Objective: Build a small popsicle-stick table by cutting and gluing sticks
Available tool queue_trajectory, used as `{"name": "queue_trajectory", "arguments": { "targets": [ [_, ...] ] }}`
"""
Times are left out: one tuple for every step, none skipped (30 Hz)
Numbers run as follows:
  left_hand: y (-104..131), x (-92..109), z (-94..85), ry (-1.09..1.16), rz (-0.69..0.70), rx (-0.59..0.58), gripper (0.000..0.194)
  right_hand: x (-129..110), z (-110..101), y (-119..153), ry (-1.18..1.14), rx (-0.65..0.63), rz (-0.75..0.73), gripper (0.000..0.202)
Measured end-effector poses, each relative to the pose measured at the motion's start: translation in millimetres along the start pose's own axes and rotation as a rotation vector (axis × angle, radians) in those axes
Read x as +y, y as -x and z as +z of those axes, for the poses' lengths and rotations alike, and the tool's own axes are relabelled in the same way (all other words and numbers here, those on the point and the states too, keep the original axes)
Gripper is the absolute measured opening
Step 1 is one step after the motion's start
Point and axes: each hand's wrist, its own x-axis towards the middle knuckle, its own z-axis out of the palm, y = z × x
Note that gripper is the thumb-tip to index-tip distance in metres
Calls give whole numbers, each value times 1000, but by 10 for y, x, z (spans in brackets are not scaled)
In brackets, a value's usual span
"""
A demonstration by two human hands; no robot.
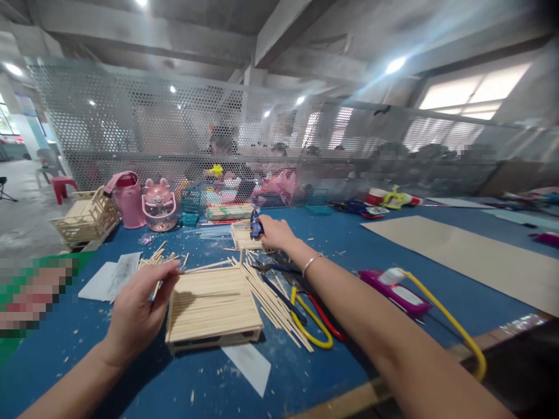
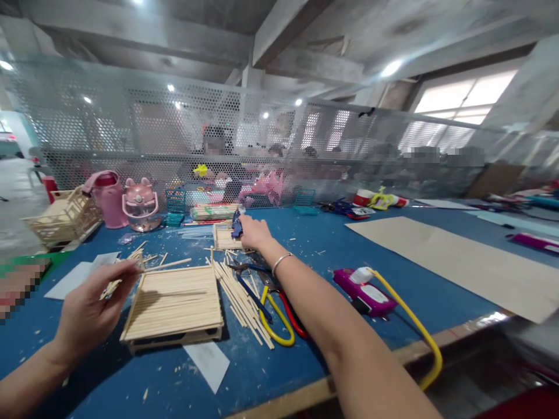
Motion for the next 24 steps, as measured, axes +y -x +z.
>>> {"name": "queue_trajectory", "arguments": {
  "targets": [
    [-3, 0, -4, -4, 19, -5, 23, -31, -65, 31, -8, 39, 13, 42],
    [-5, 1, -8, -7, 35, -12, 23, -72, -149, 78, -30, 89, 21, 43],
    [-9, 4, -11, -11, 54, -19, 23, -125, -246, 145, -90, 185, 37, 40],
    [-16, 10, -13, -15, 72, -24, 23, -191, -354, 229, -199, 280, 25, 34],
    [-28, 19, -14, -20, 91, -24, 23, -268, -465, 329, -331, 337, -26, 29],
    [-46, 32, -14, -28, 108, -20, 23, -351, -574, 439, -455, 362, -108, 29],
    [-72, 49, -14, -38, 127, -13, 23, -436, -674, 551, -538, 346, -227, 30],
    [-105, 68, -15, -50, 145, -5, 22, -517, -761, 657, -572, 313, -368, 27],
    [-144, 89, -17, -63, 162, -3, 22, -589, -833, 751, -579, 294, -490, 24],
    [-188, 109, -20, -75, 181, -3, 21, -647, -888, 827, -591, 297, -561, 21],
    [-234, 127, -23, -82, 200, -3, 21, -689, -927, 883, -610, 310, -600, 18],
    [-280, 141, -27, -86, 216, -3, 21, -716, -954, 920, -631, 327, -621, 16],
    [-322, 151, -29, -89, 232, 0, 21, -728, -969, 941, -658, 342, -627, 16],
    [-359, 156, -30, -92, 242, 2, 21, -729, -976, 950, -685, 353, -629, 17],
    [-389, 159, -28, -95, 247, 5, 21, -722, -978, 951, -707, 362, -629, 17],
    [-414, 160, -23, -96, 248, 7, 21, -710, -975, 948, -720, 372, -628, 16],
    [-434, 163, -15, -92, 245, 9, 21, -697, -971, 941, -722, 386, -628, 15],
    [-451, 167, -4, -82, 240, 9, 21, -687, -966, 932, -715, 404, -627, 14],
    [-467, 174, 8, -65, 237, 11, 21, -679, -961, 919, -702, 427, -618, 13],
    [-484, 183, 19, -46, 235, 10, 21, -676, -959, 903, -693, 451, -596, 12],
    [-502, 190, 30, -26, 235, 6, 22, -679, -959, 882, -690, 469, -560, 12],
    [-521, 192, 37, -11, 227, 3, 23, -686, -960, 856, -692, 482, -514, 13],
    [-537, 184, 42, -3, 203, 11, 24, -698, -962, 827, -696, 491, -461, 13],
    [-549, 162, 45, 3, 158, 33, 25, -712, -962, 796, -701, 495, -410, 14]
  ]
}}
